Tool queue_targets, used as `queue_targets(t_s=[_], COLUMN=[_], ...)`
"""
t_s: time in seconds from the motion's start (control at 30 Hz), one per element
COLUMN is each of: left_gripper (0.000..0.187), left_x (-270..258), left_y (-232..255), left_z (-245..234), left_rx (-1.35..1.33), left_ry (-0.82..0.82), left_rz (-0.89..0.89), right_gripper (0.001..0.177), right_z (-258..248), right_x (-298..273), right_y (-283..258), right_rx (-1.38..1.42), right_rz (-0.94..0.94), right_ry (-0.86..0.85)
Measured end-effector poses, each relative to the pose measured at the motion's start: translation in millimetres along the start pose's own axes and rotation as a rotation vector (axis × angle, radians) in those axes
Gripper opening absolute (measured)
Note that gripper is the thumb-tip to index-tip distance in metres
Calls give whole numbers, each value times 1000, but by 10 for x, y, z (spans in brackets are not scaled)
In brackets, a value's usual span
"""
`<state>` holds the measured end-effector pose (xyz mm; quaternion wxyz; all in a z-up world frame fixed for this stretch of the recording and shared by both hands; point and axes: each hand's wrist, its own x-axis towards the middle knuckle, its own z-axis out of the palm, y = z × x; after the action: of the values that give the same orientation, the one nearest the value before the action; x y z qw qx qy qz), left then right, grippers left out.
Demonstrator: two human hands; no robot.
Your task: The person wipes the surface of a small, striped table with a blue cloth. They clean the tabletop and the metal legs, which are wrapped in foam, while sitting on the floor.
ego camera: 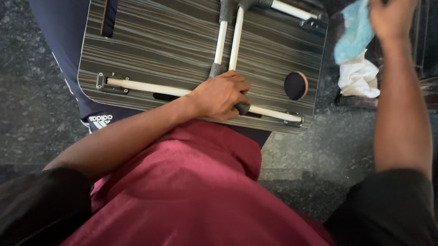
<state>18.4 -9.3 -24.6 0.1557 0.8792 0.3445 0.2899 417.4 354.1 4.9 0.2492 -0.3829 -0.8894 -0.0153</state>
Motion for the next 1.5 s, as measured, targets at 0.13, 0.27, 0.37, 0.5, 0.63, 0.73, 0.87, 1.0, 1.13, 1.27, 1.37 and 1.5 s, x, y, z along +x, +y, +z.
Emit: queue_targets(t_s=[0.13, 0.27, 0.37, 0.5, 0.63, 0.73, 0.87, 1.0, 1.13, 1.27, 1.37, 1.5], left_gripper=[31, 30, 30, 31, 31, 31, 29, 32, 28, 31, 31, 32], left_x=[14, 33, 10, 21, 12, 11, -6, 5, 9, 18, 4, 1], left_y=[-22, 14, 20, 17, 26, 24, 46, 34, 44, 31, 20, 16], left_z=[27, -4, -10, -11, -8, -14, -30, -37, -37, -7, 4, 8], left_rx=[-2, 8, 0, 2, 6, 11, 10, 2, 0, -6, 2, 11], left_ry=[-1, -24, -5, -36, -24, -22, -28, -21, -35, -22, -28, -38], left_rz=[-7, -28, -35, -34, -34, -34, -37, -25, -54, -36, -35, -48], right_gripper=[26, 26, 23, 15, 17, 24, 30, 26, 24, 22, 19, 18], right_z=[147, 403, 425, 465, 517, 554, 404, 355, 470, 569, 563, 430], right_x=[-22, -79, -69, -127, -92, -10, -50, -156, -151, -170, -117, 72], right_y=[-627, -1263, -1420, -1414, -1313, -1272, -1331, -1387, -1222, -985, -938, -1311], right_rx=[52, -39, -82, -232, -339, -421, -434, -336, -154, 197, 377, 379], right_rz=[-83, -130, -107, -201, -278, -309, -305, -240, -171, -20, 159, 87], right_ry=[-176, -284, -212, -168, -198, -228, -224, -197, -161, -142, -138, 79])
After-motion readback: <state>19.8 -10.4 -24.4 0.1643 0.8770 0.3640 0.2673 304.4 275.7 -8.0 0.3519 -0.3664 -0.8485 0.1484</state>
